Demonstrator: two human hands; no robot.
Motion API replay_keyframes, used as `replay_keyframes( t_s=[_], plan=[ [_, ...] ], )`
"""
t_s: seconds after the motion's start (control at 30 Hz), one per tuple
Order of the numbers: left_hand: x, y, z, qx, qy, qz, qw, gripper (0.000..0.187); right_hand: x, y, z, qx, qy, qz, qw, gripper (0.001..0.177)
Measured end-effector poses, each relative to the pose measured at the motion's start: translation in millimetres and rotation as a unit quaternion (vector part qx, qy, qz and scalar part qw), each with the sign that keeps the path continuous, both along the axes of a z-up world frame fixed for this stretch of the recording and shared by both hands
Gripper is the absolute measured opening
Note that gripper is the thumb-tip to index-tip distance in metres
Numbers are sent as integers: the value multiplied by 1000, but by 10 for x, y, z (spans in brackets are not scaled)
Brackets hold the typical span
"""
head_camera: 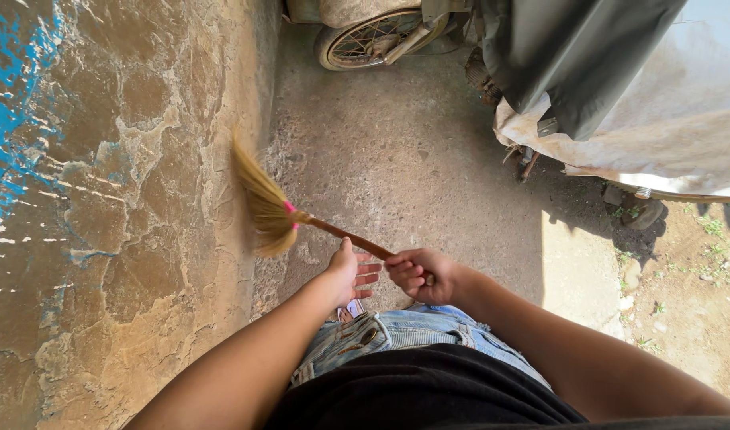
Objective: The person sweeps the concrete floor of an outdoor area using a short-handled broom, moving dirt and debris along the base of a wall and around the wheels of a parked motorcycle.
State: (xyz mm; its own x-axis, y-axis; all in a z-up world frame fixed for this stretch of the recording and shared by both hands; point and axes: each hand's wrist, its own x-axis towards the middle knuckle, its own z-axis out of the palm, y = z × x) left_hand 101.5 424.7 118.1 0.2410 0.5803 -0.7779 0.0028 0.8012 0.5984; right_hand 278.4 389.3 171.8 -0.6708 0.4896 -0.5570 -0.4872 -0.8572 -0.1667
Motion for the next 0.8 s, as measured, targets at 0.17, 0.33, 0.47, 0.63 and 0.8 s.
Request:
replay_keyframes(
  t_s=[0.17,0.33,0.47,0.63,0.8],
  plan=[
    [83,74,-23,5,4,-17,1000,74,766,30,-423,-163,-52,-301,938,21],
    [13,23,-59,-10,5,-20,1000,73,1441,274,-537,-187,-169,-479,841,33],
    [6,75,-51,-8,29,-4,1000,73,1489,484,-330,-176,-271,-450,833,37],
    [208,127,-28,-7,23,-28,999,72,953,332,180,-124,-168,-401,892,31],
    [505,220,19,1,26,-50,998,74,664,214,465,-85,-30,-241,966,21]
  ],
)
